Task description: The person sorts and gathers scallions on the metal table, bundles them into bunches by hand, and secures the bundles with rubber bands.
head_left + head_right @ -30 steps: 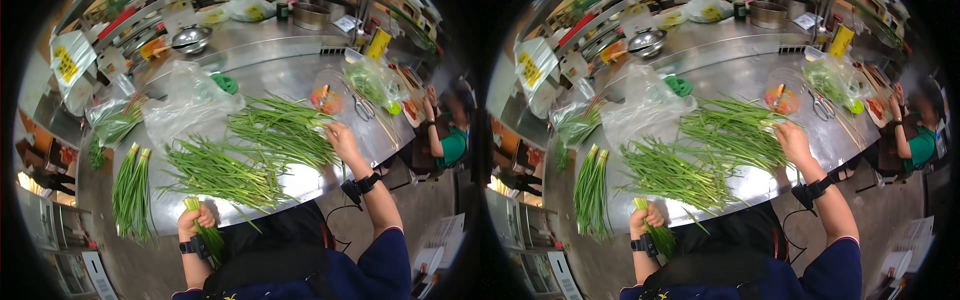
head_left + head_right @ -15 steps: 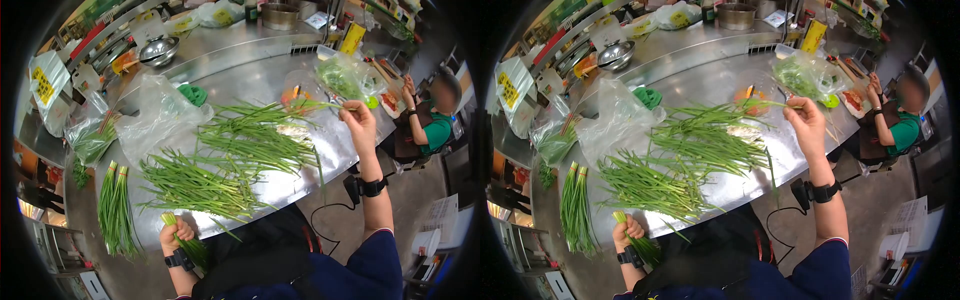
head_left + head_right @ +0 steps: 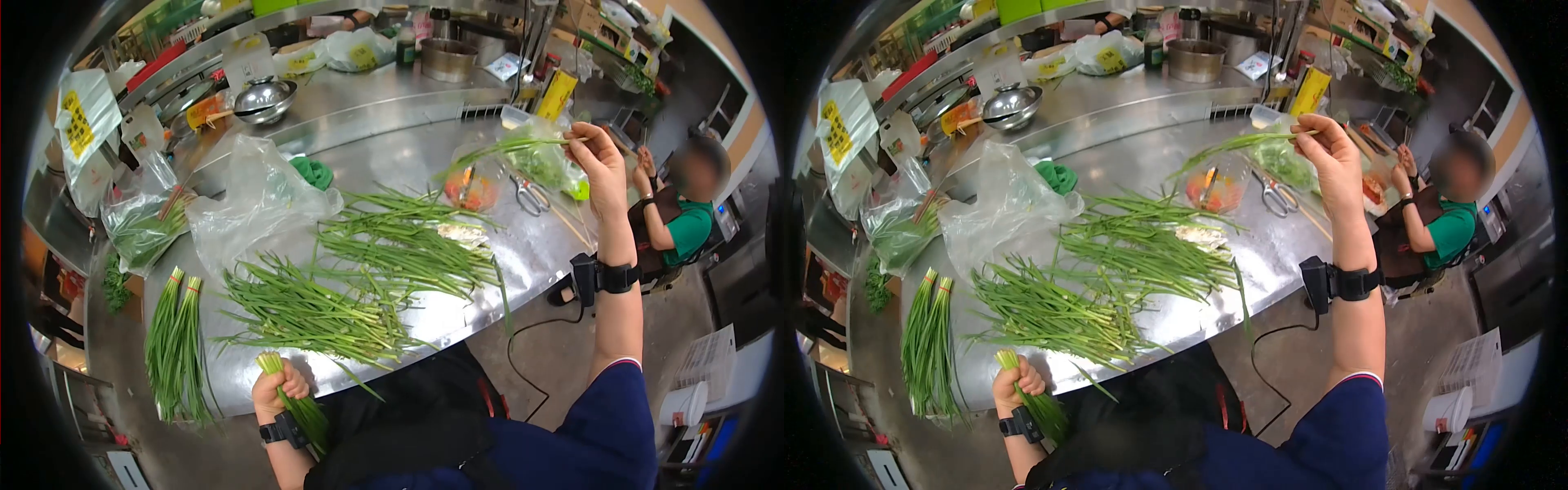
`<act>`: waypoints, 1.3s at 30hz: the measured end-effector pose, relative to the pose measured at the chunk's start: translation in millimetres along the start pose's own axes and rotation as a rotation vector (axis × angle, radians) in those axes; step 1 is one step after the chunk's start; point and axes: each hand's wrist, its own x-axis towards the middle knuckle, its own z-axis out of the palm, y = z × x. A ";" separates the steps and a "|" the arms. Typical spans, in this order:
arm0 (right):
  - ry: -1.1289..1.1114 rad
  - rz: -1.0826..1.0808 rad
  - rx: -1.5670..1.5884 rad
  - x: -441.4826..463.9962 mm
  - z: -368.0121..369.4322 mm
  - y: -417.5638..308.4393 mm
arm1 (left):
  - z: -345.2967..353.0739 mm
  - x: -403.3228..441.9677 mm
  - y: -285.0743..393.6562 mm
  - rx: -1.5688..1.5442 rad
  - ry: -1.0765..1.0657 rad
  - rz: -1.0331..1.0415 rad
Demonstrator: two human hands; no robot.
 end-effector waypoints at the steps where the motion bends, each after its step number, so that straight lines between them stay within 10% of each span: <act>1: -0.054 0.000 -0.011 5.8 -1.2 -0.9 | -0.5 0.2 -0.2 0.028 0.008 -0.014; 8: -0.083 -0.176 -0.062 25.6 19.5 -20.8 | -3.8 -3.3 -2.8 -0.039 -0.007 -0.011; 20: -0.140 0.200 0.184 31.1 48.6 -24.0 | 7.3 -4.1 1.4 -0.033 0.057 0.017; 26: -0.205 0.434 0.581 16.7 77.9 -14.6 | 45.5 -22.1 20.1 0.162 0.567 0.222; 39: -0.461 0.556 0.775 -41.1 158.0 5.8 | 112.2 -42.4 67.9 0.339 0.590 0.350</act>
